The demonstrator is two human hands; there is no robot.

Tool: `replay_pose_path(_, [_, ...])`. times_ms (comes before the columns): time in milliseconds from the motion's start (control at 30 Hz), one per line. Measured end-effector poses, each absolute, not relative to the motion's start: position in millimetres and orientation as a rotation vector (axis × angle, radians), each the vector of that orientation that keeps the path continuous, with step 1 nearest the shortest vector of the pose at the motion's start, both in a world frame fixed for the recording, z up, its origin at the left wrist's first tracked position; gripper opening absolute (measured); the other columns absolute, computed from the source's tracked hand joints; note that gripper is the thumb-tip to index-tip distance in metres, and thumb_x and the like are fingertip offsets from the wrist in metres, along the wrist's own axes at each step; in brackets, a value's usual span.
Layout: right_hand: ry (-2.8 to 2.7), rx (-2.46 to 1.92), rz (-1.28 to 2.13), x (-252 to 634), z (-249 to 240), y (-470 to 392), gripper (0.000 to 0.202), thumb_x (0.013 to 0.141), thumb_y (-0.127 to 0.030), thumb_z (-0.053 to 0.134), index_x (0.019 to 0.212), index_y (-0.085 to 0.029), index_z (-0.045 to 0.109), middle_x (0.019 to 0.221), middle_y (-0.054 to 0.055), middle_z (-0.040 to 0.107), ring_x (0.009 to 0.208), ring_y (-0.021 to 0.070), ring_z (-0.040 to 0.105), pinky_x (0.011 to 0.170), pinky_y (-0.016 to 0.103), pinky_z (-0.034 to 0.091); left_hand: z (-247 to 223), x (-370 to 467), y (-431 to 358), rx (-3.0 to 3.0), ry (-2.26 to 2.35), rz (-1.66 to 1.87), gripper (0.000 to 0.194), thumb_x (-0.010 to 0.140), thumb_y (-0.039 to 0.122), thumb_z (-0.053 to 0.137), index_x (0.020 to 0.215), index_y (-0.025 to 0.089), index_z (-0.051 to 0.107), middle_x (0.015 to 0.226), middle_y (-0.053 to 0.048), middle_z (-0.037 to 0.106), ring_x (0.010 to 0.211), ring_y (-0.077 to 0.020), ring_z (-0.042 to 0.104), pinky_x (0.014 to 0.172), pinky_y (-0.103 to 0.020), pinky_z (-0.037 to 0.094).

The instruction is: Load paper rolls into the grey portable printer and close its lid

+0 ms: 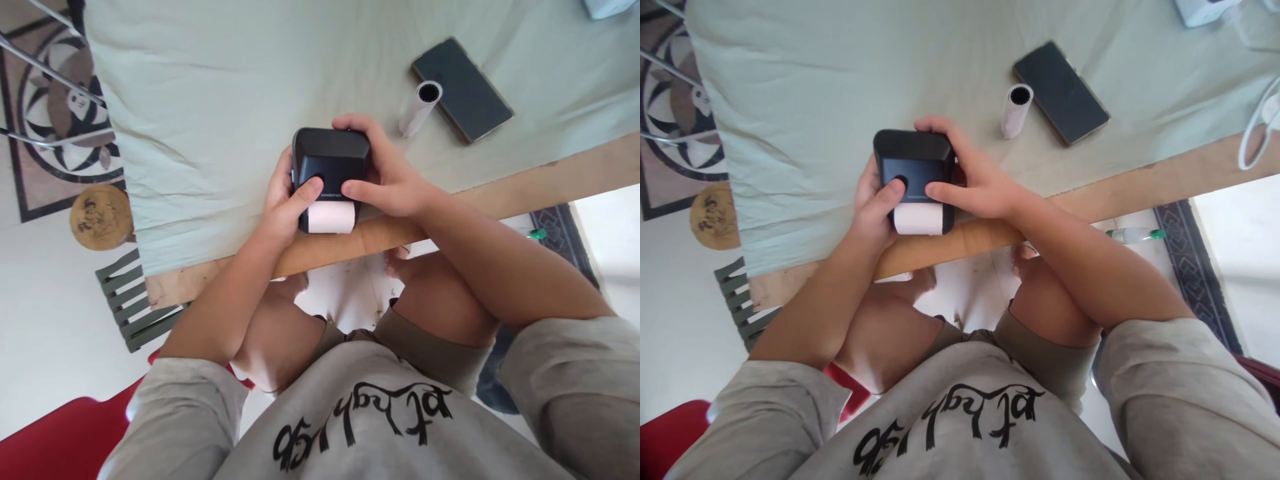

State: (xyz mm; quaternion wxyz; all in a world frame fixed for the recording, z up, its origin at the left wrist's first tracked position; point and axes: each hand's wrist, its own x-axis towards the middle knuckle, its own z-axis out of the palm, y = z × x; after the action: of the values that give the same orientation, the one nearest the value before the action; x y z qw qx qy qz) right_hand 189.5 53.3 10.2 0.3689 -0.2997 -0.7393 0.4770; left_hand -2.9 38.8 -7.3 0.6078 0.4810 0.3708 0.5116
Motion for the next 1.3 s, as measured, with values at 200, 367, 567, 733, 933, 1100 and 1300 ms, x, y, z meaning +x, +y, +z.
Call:
replay_pose_path(200, [-1.927, -0.887, 1.123, 188, 3, 51, 0.068, 0.082, -0.044, 0.062, 0.137, -0.033, 0.024, 0.144, 0.005, 0.038, 0.126, 0.0240, 0.049, 0.093, 0.038, 0.055, -1, -5, 34, 1.002, 0.687, 1.182, 0.038, 0.089, 0.049, 0.044, 0.108, 0.021, 0.060, 0.113, -0.005, 0.064, 0.131, -0.0270, 0.047, 0.106, -0.041, 0.045])
replay_pose_path(367, [-1.878, -0.882, 1.172, 187, 5, 49, 0.057, 0.085, -0.045, 0.059, 0.134, -0.035, 0.032, 0.144, 0.002, 0.039, 0.120, 0.0205, 0.054, 0.092, 0.034, 0.055, 4, -4, 31, 0.914, 0.791, 1.223, 0.029, 0.095, 0.041, 0.039, 0.102, 0.022, 0.061, 0.111, -0.003, 0.066, 0.134, -0.0256, 0.043, 0.108, -0.044, 0.042])
replay_pose_path(567, [-1.873, -0.837, 1.153, 186, -5, 55, 0.059, 0.085, -0.048, 0.056, 0.138, -0.034, 0.031, 0.140, 0.002, 0.042, 0.099, 0.0167, 0.063, 0.086, 0.032, 0.057, 1, 1, 31, 0.892, 0.862, 1.257, 0.031, 0.095, 0.043, 0.040, 0.101, 0.021, 0.062, 0.103, -0.004, 0.069, 0.128, -0.0243, 0.051, 0.104, -0.039, 0.047])
replay_pose_path(733, [-1.882, -0.903, 1.109, 186, -12, 58, 0.065, 0.083, -0.051, 0.056, 0.138, -0.031, 0.029, 0.139, 0.004, 0.043, 0.099, 0.0197, 0.062, 0.086, 0.037, 0.057, -2, 1, 36, 0.865, 0.786, 1.260, 0.029, 0.096, 0.039, 0.040, 0.098, 0.018, 0.061, 0.099, -0.004, 0.069, 0.119, -0.0220, 0.059, 0.099, -0.036, 0.051])
replay_pose_path(933, [-1.972, -0.950, 1.060, 186, -6, 58, 0.090, 0.070, -0.053, 0.069, 0.142, -0.025, 0.023, 0.140, 0.011, 0.042, 0.110, 0.0261, 0.058, 0.092, 0.041, 0.056, -6, 0, 40, 0.910, 0.856, 1.232, 0.024, 0.091, 0.044, 0.049, 0.089, 0.022, 0.059, 0.089, -0.004, 0.070, 0.117, -0.0225, 0.060, 0.095, -0.030, 0.053])
replay_pose_path(1100, [-2.043, -0.956, 0.816, 186, 7, 51, 0.087, 0.070, -0.051, 0.069, 0.140, -0.016, 0.031, 0.138, 0.017, 0.039, 0.125, 0.0285, 0.046, 0.089, 0.041, 0.056, -3, 3, 38, 0.897, 0.756, 1.294, 0.026, 0.091, 0.043, 0.046, 0.095, 0.022, 0.060, 0.108, -0.003, 0.070, 0.128, -0.0226, 0.052, 0.103, -0.033, 0.048])
replay_pose_path(1300, [-1.831, -1.229, 0.549, 186, 40, 42, 0.043, 0.084, -0.058, 0.056, 0.111, -0.027, 0.047, 0.081, 0.002, 0.052, 0.082, 0.0203, 0.060, 0.076, 0.038, 0.052, -1, 0, 34, 0.962, 0.738, 1.225, 0.035, 0.087, 0.050, 0.053, 0.107, 0.022, 0.059, 0.121, -0.003, 0.065, 0.137, -0.0237, 0.042, 0.108, -0.034, 0.044])
